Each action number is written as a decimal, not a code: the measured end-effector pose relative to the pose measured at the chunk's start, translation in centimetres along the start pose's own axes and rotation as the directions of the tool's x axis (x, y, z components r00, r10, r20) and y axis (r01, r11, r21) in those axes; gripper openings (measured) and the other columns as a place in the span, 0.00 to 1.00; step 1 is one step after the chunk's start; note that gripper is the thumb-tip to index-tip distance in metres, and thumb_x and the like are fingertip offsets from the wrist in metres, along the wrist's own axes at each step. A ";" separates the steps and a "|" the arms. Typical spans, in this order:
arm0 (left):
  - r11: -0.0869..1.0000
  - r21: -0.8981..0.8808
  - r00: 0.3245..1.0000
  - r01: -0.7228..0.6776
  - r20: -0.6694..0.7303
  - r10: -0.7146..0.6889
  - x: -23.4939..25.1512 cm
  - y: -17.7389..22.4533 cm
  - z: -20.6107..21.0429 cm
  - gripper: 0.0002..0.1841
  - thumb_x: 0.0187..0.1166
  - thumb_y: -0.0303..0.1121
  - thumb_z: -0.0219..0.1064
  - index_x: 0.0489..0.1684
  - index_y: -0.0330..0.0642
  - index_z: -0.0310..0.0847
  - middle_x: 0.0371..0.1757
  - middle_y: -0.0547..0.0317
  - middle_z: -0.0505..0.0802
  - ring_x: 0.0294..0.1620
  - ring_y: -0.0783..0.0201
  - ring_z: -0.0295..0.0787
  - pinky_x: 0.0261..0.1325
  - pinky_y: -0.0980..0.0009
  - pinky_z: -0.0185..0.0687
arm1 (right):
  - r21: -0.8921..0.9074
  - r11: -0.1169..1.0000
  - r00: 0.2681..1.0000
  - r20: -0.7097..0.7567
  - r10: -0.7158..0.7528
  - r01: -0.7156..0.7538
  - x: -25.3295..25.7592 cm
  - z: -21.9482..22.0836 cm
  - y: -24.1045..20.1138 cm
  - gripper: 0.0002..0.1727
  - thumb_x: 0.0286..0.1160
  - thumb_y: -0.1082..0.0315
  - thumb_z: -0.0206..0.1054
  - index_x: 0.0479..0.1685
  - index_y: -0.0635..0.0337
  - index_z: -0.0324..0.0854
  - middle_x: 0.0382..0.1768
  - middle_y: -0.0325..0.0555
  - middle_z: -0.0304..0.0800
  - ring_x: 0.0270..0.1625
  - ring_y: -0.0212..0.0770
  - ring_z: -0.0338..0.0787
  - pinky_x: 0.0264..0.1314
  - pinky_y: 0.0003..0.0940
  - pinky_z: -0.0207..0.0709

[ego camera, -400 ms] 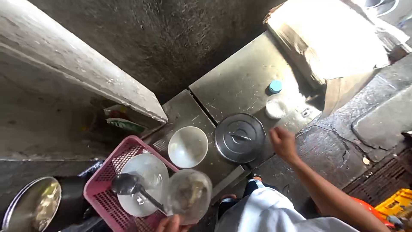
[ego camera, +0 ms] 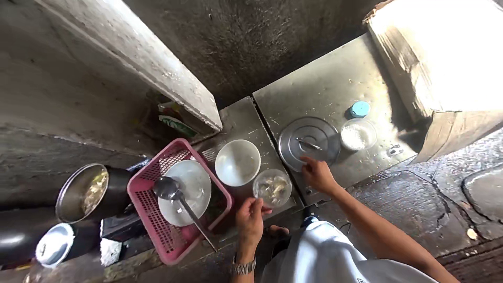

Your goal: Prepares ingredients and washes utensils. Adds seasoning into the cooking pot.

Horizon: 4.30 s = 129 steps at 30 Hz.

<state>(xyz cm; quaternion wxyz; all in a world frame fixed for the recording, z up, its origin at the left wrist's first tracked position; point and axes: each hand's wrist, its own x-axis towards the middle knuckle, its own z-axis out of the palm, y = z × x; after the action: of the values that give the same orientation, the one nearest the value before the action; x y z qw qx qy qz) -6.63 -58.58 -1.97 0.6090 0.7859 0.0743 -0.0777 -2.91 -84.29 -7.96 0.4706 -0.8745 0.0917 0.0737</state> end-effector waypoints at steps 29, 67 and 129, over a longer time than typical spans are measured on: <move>0.984 -0.070 0.928 -0.163 0.329 0.177 7.1 -4.0 2.8 0.27 0.94 0.43 0.45 0.78 0.29 0.71 0.78 0.40 0.81 0.80 0.59 0.75 0.84 0.63 0.66 | 0.086 0.996 0.999 0.029 -0.018 0.016 1.7 4.3 -6.0 0.14 0.84 0.66 0.63 0.55 0.65 0.90 0.48 0.52 0.95 0.48 0.40 0.93 0.59 0.40 0.85; 0.923 0.173 0.939 -0.343 0.062 0.337 5.7 -5.8 2.9 0.22 0.89 0.41 0.58 0.72 0.33 0.77 0.69 0.44 0.88 0.69 0.56 0.86 0.74 0.57 0.81 | 0.208 0.974 0.864 -0.470 0.183 -0.094 -3.8 -2.6 -0.5 0.17 0.90 0.65 0.57 0.63 0.67 0.84 0.44 0.54 0.94 0.42 0.45 0.95 0.53 0.49 0.91; 0.823 0.421 0.883 -0.380 -0.099 0.459 -1.7 -3.6 -5.1 0.09 0.83 0.31 0.67 0.48 0.33 0.87 0.55 0.51 0.90 0.54 0.68 0.90 0.53 0.73 0.90 | -0.524 0.714 0.886 0.271 -0.377 0.464 1.4 4.9 -4.4 0.11 0.67 0.64 0.78 0.48 0.47 0.95 0.93 0.58 0.53 0.93 0.69 0.48 0.88 0.72 0.51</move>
<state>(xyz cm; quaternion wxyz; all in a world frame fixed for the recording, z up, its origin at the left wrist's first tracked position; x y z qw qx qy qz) -8.90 -52.77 -3.74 0.4319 0.8916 -0.0585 0.1234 -0.71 -77.91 -7.41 0.1938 -0.9647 -0.1708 0.0517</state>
